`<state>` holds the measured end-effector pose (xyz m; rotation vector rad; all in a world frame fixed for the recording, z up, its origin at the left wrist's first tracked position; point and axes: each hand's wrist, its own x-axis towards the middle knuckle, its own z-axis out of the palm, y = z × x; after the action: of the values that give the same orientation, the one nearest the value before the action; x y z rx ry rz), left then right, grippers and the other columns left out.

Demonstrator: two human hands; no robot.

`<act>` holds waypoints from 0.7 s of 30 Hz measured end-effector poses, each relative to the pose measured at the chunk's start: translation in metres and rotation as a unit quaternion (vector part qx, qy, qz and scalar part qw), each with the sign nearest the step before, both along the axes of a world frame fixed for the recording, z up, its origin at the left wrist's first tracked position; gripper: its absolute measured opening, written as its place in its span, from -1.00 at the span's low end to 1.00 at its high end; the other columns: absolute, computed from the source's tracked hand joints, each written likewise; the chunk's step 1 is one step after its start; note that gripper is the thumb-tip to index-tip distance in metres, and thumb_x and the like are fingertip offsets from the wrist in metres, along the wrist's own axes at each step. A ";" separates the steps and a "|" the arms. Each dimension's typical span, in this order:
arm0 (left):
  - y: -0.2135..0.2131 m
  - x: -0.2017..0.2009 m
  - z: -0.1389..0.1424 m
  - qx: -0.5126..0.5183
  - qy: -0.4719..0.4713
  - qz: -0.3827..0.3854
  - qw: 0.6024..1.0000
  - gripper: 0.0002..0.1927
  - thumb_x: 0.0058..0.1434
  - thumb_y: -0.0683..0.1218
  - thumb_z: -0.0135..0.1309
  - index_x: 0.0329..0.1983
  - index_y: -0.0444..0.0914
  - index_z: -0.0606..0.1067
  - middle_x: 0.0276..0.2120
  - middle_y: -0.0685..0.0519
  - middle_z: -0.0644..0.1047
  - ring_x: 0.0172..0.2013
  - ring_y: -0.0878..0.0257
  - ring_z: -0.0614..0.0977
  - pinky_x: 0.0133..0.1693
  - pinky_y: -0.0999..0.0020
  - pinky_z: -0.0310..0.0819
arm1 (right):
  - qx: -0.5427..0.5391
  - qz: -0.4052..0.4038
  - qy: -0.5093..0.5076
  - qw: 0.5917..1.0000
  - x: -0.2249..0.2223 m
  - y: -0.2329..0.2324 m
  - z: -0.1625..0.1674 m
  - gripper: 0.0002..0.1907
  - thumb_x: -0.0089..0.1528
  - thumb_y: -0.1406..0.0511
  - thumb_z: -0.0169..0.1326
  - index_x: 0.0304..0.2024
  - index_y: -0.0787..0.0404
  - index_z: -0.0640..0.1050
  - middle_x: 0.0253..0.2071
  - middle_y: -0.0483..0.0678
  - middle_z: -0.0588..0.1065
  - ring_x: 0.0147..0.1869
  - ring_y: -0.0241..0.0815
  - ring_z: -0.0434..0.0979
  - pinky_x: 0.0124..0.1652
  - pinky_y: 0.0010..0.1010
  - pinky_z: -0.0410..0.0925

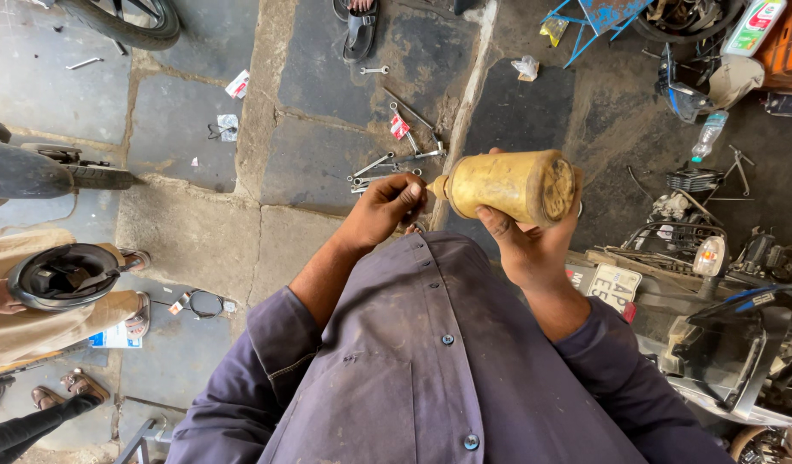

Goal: The person holds a small metallic component and repeatedly inserts and removes a thin metal rod or pin. They also pick up a yellow bottle and pour liquid onto the component, then continue inserting and removing the pin. The actions are repeated without a visible final assembly state.

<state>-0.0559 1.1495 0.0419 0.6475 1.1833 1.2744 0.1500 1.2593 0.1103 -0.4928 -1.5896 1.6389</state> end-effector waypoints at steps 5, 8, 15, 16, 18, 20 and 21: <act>0.009 0.002 -0.004 -0.084 0.033 0.095 0.991 -0.50 0.53 0.22 -0.10 -0.28 -0.28 0.45 -0.44 0.17 0.38 -0.43 0.40 0.34 -0.42 0.44 0.23 | -0.097 -0.038 0.036 0.994 -0.010 -0.004 -0.012 -0.27 0.35 0.41 0.25 0.44 0.34 0.15 0.40 0.20 0.37 0.49 0.00 0.38 0.47 -0.12 0.31; 0.005 0.001 -0.003 -0.094 -0.022 0.060 0.993 -0.44 0.47 0.29 -0.29 -0.14 -0.20 0.53 -0.44 0.17 0.37 -0.47 0.43 0.31 -0.44 0.46 0.28 | -0.090 -0.043 0.025 0.995 -0.007 -0.004 -0.014 -0.28 0.37 0.41 0.25 0.45 0.36 0.16 0.37 0.21 0.36 0.49 0.01 0.37 0.45 -0.11 0.32; -0.001 -0.001 0.002 0.030 0.060 0.017 0.998 -0.36 0.56 0.24 -0.35 0.10 -0.32 0.56 -0.28 0.13 0.42 -0.23 0.37 0.39 -0.12 0.45 0.35 | 0.006 -0.029 0.018 0.999 -0.001 0.000 -0.007 -0.26 0.37 0.41 0.27 0.42 0.30 0.10 0.34 0.24 0.36 0.49 0.07 0.39 0.44 -0.06 0.36; 0.000 -0.001 0.002 0.021 0.070 0.016 0.997 -0.36 0.55 0.24 -0.35 0.09 -0.32 0.56 -0.29 0.13 0.43 -0.23 0.36 0.39 -0.13 0.44 0.34 | 0.004 -0.030 0.017 0.999 -0.001 0.000 -0.005 -0.26 0.37 0.40 0.27 0.42 0.30 0.10 0.33 0.24 0.35 0.49 0.07 0.39 0.42 -0.06 0.35; 0.002 -0.001 0.002 0.003 0.091 0.017 0.996 -0.36 0.53 0.24 -0.35 0.07 -0.33 0.57 -0.29 0.13 0.45 -0.22 0.34 0.41 -0.14 0.42 0.34 | -0.001 -0.030 0.015 0.999 -0.004 0.001 -0.002 -0.26 0.36 0.40 0.27 0.42 0.30 0.09 0.33 0.24 0.35 0.49 0.07 0.39 0.38 -0.07 0.32; 0.003 -0.001 0.003 0.004 0.086 0.023 0.996 -0.38 0.52 0.24 -0.34 0.07 -0.33 0.54 -0.24 0.12 0.50 -0.19 0.33 0.43 -0.11 0.40 0.38 | -0.004 -0.024 0.016 1.000 -0.006 0.002 0.002 -0.27 0.37 0.40 0.26 0.41 0.30 0.10 0.37 0.25 0.35 0.49 0.06 0.40 0.37 -0.07 0.33; 0.004 -0.001 0.003 0.004 0.084 0.025 0.996 -0.38 0.51 0.24 -0.33 0.07 -0.33 0.53 -0.22 0.12 0.53 -0.17 0.33 0.44 -0.10 0.40 0.39 | -0.006 -0.022 0.015 1.000 -0.006 0.002 0.004 -0.28 0.37 0.40 0.25 0.41 0.30 0.10 0.38 0.25 0.36 0.49 0.06 0.40 0.36 -0.07 0.34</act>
<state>-0.0566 1.1532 0.0449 0.7459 1.3391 1.2880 0.1441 1.2612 0.1139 -0.5027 -1.5375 1.6156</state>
